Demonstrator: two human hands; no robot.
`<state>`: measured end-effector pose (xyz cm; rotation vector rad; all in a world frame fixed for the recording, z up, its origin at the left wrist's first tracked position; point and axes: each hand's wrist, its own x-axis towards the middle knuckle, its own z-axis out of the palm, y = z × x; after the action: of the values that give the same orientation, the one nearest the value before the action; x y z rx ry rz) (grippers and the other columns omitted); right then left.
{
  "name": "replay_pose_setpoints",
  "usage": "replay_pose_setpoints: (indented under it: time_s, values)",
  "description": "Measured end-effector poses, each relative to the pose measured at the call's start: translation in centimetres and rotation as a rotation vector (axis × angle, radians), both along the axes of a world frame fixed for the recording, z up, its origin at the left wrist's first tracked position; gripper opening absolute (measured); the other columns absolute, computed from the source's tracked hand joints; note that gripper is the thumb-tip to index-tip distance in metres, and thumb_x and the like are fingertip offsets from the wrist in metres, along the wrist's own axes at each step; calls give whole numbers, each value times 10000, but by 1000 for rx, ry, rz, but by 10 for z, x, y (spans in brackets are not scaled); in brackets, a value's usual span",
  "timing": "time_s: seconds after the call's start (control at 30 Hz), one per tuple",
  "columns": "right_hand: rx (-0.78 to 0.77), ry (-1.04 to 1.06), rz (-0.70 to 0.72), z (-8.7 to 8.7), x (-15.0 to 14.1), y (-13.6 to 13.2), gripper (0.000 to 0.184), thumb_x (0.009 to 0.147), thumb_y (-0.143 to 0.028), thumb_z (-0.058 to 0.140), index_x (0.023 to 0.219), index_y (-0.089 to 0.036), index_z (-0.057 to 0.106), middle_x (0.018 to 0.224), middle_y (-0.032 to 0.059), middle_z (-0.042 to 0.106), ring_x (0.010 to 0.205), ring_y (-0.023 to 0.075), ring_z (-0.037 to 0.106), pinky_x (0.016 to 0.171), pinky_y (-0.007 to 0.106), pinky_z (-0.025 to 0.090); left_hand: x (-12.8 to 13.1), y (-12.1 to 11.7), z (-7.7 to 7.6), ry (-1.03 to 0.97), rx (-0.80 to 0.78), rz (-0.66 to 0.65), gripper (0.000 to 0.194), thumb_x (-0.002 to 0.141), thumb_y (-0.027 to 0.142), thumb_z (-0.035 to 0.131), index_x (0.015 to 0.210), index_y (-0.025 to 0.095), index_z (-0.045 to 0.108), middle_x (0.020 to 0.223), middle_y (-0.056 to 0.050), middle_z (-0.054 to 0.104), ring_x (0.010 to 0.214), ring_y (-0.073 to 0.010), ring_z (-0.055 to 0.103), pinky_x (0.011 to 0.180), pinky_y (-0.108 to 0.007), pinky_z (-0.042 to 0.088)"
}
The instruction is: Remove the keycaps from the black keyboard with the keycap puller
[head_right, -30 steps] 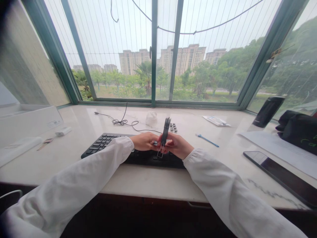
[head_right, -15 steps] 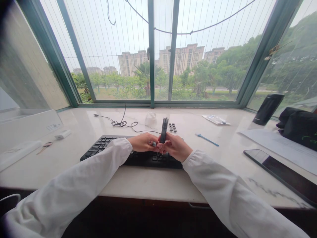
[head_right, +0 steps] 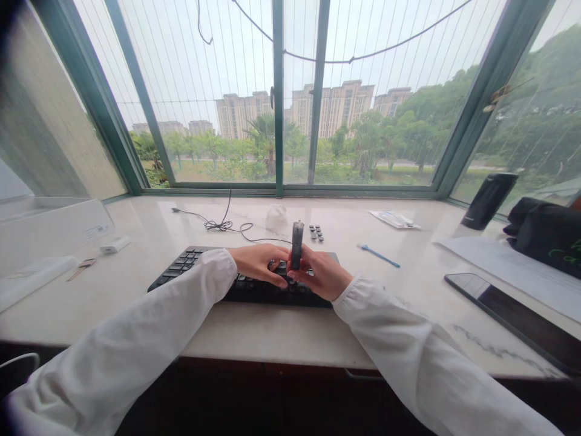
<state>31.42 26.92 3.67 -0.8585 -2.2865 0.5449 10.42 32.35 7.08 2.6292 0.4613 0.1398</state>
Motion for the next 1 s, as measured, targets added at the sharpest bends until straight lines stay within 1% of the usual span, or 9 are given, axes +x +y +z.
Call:
replay_pose_setpoints:
  time_s: [0.1,0.2,0.3,0.37,0.43,0.53,0.73,0.87,1.0]
  values:
    - [24,-9,-11,-2,0,-1,202,905,-372,524,1012,-205,483,895,33,671,745,164,651,709,274,491,1,-4,0,-21,58,15,425,727,492,709,1043,215,644,1125,-36,602,948,-177,558,747,-223,421]
    - [57,-26,-38,-4,-1,-2,188,910,-372,510,984,-202,476,824,26,658,701,164,637,672,268,481,4,-12,0,-25,145,53,623,649,565,743,1156,244,575,1219,-47,571,1079,-227,543,863,-261,421]
    - [104,-26,-55,-5,-2,-5,147,921,-338,487,980,-204,467,804,25,646,678,162,619,650,267,469,8,-22,-2,19,239,96,747,595,637,738,1221,280,541,1247,-35,570,1081,-253,562,859,-285,427]
    - [127,-14,-65,-7,-4,-7,128,926,-314,473,989,-203,462,833,34,647,685,163,618,655,270,468,12,-27,-4,50,300,135,671,594,677,712,1131,289,610,1213,-18,595,1021,-249,592,801,-279,435]
    - [140,-13,-82,-9,-5,-9,128,929,-310,465,996,-201,457,850,45,648,698,172,622,664,280,470,15,-30,-7,57,344,184,537,642,691,666,986,278,674,1133,-8,639,956,-232,617,755,-266,431]
    - [147,-24,-110,-13,-5,-11,142,937,-317,454,1011,-197,447,848,57,652,715,192,630,675,299,471,19,-30,-13,-1,375,258,432,718,661,622,884,270,702,997,-3,694,881,-206,638,713,-249,416]
    - [183,-31,-148,-16,-5,-12,142,944,-317,436,1019,-197,428,828,64,639,706,207,621,652,312,466,19,-29,-26,-165,282,337,389,675,610,696,822,252,735,823,-6,711,762,-169,632,679,-224,411]
    - [179,-15,-129,-14,-6,-13,138,944,-312,437,1024,-199,434,857,61,634,725,198,626,676,310,477,16,-34,-34,-246,154,437,419,655,609,709,808,221,757,651,14,650,634,-124,562,617,-203,388]
    - [165,12,-95,-13,-6,-13,115,938,-291,444,1010,-202,439,872,61,636,737,194,636,670,297,486,14,-40,-38,-300,50,455,406,693,576,690,831,201,761,593,32,573,590,-95,491,559,-186,344]
